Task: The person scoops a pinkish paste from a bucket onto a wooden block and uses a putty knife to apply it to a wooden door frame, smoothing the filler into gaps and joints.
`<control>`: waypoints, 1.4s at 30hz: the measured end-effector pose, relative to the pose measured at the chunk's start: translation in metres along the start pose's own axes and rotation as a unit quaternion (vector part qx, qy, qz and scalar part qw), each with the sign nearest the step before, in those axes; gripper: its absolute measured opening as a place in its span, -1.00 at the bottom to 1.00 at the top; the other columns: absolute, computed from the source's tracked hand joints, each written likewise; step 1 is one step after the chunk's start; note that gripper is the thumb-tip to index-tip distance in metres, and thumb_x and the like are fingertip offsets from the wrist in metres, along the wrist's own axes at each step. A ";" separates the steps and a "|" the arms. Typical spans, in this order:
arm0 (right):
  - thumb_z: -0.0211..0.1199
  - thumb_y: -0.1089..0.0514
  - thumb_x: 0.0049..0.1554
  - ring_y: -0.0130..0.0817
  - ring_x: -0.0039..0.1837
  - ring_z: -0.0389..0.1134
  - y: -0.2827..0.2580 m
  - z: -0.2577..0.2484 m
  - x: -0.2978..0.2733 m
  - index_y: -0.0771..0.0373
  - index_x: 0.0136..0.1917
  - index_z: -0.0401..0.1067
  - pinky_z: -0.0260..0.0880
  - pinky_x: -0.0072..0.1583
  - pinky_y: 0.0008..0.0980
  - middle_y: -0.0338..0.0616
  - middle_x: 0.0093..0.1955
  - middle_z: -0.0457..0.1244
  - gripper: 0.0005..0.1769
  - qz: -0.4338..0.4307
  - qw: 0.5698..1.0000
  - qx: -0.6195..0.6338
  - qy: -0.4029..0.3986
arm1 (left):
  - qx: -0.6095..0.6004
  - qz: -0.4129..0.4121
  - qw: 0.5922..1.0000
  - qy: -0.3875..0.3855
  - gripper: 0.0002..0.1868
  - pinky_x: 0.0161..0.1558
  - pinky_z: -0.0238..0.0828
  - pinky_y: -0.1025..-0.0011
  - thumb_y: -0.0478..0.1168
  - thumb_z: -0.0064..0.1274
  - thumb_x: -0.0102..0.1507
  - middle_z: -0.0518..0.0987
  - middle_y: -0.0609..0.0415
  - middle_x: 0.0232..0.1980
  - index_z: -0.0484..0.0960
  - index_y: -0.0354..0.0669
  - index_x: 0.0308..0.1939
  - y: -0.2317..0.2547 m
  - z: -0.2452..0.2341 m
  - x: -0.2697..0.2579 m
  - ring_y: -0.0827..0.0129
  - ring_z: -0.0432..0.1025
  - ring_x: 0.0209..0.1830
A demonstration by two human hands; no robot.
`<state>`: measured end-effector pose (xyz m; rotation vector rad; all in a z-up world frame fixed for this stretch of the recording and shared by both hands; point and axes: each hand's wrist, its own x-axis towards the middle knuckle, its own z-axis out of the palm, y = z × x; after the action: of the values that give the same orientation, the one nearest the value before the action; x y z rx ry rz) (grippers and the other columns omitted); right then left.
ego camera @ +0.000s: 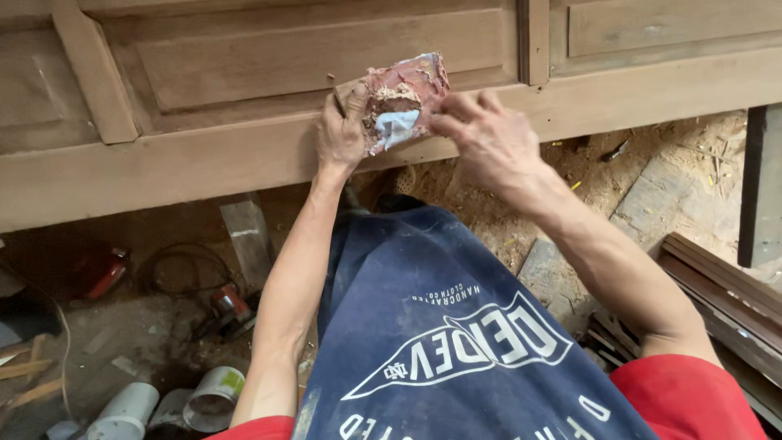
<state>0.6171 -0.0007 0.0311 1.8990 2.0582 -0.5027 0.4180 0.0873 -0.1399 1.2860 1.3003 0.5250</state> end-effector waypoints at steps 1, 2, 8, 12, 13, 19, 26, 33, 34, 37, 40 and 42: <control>0.27 0.25 0.04 -0.08 0.25 0.24 -0.002 0.002 0.005 -0.09 0.31 0.49 0.52 0.09 -0.17 -0.28 0.39 0.19 -0.44 -0.003 1.000 -0.004 0.006 | 0.004 0.016 1.000 0.011 -0.11 -0.11 0.52 0.16 0.52 -0.23 0.25 0.69 -0.18 -0.20 0.59 -0.29 0.04 0.000 0.000 0.002 0.14 0.61 -0.16; 0.26 0.27 0.03 -0.09 0.24 0.24 -0.004 0.005 0.009 -0.08 0.29 0.50 0.52 0.10 -0.17 -0.30 0.38 0.19 -0.46 -0.007 1.000 -0.009 0.010 | 0.008 0.031 0.999 0.021 -0.12 -0.09 0.52 0.16 0.52 -0.22 0.28 0.69 -0.17 -0.16 0.59 -0.30 0.04 0.000 0.000 0.002 0.15 0.59 -0.12; 0.19 0.29 0.14 -0.08 0.25 0.25 -0.010 0.010 0.024 -0.01 0.26 0.50 0.56 -0.04 -0.24 -0.23 0.31 0.21 -0.57 -0.005 0.999 -0.034 -0.017 | -0.001 0.084 0.995 0.052 -0.14 -0.04 0.50 0.09 0.49 -0.17 0.33 0.69 -0.22 -0.06 0.61 -0.31 0.08 -0.002 0.003 0.003 -0.01 0.59 -0.01; 0.20 0.26 0.14 -0.08 0.23 0.26 -0.014 0.009 0.027 0.04 0.31 0.46 0.56 -0.04 -0.23 -0.19 0.33 0.19 -0.54 -0.001 0.996 -0.057 -0.067 | -0.007 0.034 0.999 0.029 -0.14 -0.08 0.50 0.15 0.49 -0.18 0.29 0.70 -0.18 -0.17 0.62 -0.30 0.03 -0.005 0.004 0.001 0.06 0.61 -0.11; 0.19 0.27 0.14 -0.06 0.22 0.27 -0.013 0.007 0.026 0.01 0.35 0.43 0.56 -0.04 -0.22 -0.16 0.33 0.19 -0.49 0.001 0.995 -0.062 -0.084 | -0.003 -0.001 1.000 0.019 -0.15 -0.12 0.51 0.16 0.49 -0.20 0.27 0.70 -0.17 -0.23 0.64 -0.28 0.00 -0.005 0.005 0.001 0.07 0.62 -0.18; 0.22 0.24 0.21 -0.21 0.33 0.30 0.025 0.005 -0.004 0.01 0.34 0.47 0.43 0.25 -0.22 -0.15 0.38 0.25 -0.58 0.050 0.994 0.080 -0.053 | -0.028 0.028 0.999 0.023 -0.14 -0.15 0.53 0.22 0.52 -0.20 0.26 0.70 -0.07 -0.24 0.63 -0.26 -0.05 -0.003 0.002 0.008 0.16 0.63 -0.20; 0.14 0.49 0.22 -0.22 0.31 0.34 -0.033 0.124 0.010 0.18 0.54 0.30 0.48 0.23 -0.41 0.01 0.44 0.21 -0.35 0.063 0.865 0.361 0.342 | -0.041 0.019 0.995 0.093 -0.15 0.03 0.47 0.18 0.45 -0.13 0.30 0.70 -0.21 -0.06 0.64 -0.36 0.07 0.001 0.018 0.005 0.02 0.58 0.02; 0.14 0.53 0.01 0.11 0.35 0.33 -0.064 0.159 0.002 0.21 0.47 0.32 0.48 0.30 -0.26 0.16 0.43 0.14 -0.24 0.141 0.879 0.217 0.402 | -0.007 -0.065 0.995 0.080 -0.18 0.00 0.49 0.21 0.41 -0.16 0.26 0.73 -0.18 -0.12 0.67 -0.33 0.03 0.005 0.022 0.010 0.08 0.63 -0.06; 0.17 0.52 0.06 0.06 0.31 0.35 -0.064 0.155 -0.005 0.19 0.46 0.35 0.49 0.27 -0.28 0.15 0.41 0.15 -0.29 0.149 0.882 0.236 0.380 | 0.002 -0.088 0.994 0.072 -0.18 -0.03 0.49 0.21 0.41 -0.17 0.25 0.73 -0.17 -0.16 0.67 -0.32 0.03 0.005 0.021 0.010 0.08 0.63 -0.10; 0.25 0.47 0.13 -0.06 0.21 0.38 -0.054 0.134 -0.024 0.14 0.40 0.43 0.52 0.13 -0.33 0.11 0.36 0.21 -0.41 0.164 0.906 0.250 0.299 | 0.001 -0.051 0.996 0.076 -0.18 -0.02 0.47 0.22 0.41 -0.14 0.28 0.72 -0.13 -0.15 0.66 -0.33 0.05 0.008 0.019 0.011 0.13 0.60 -0.10; 0.29 0.43 0.09 -0.11 0.17 0.37 -0.028 0.102 -0.044 0.08 0.29 0.49 0.49 -0.08 -0.37 0.00 0.35 0.24 -0.48 0.153 0.945 0.187 0.221 | -0.027 -0.069 0.996 0.056 -0.19 -0.14 0.48 0.21 0.41 -0.15 0.25 0.70 -0.11 -0.25 0.65 -0.29 0.07 0.011 0.015 0.004 0.13 0.59 -0.23; 0.28 0.46 0.11 -0.19 0.15 0.35 -0.005 0.077 -0.043 0.07 0.29 0.51 0.44 -0.18 -0.42 -0.14 0.36 0.25 -0.47 0.124 0.955 0.148 0.225 | -0.034 -0.062 0.996 0.049 -0.19 -0.17 0.49 0.22 0.42 -0.16 0.24 0.69 -0.08 -0.28 0.65 -0.27 0.06 0.012 0.014 0.004 0.15 0.59 -0.27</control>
<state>0.6143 -0.0738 -0.0183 2.6137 2.0387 -0.3548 0.4356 0.0891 -0.1340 1.1271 1.4220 0.5456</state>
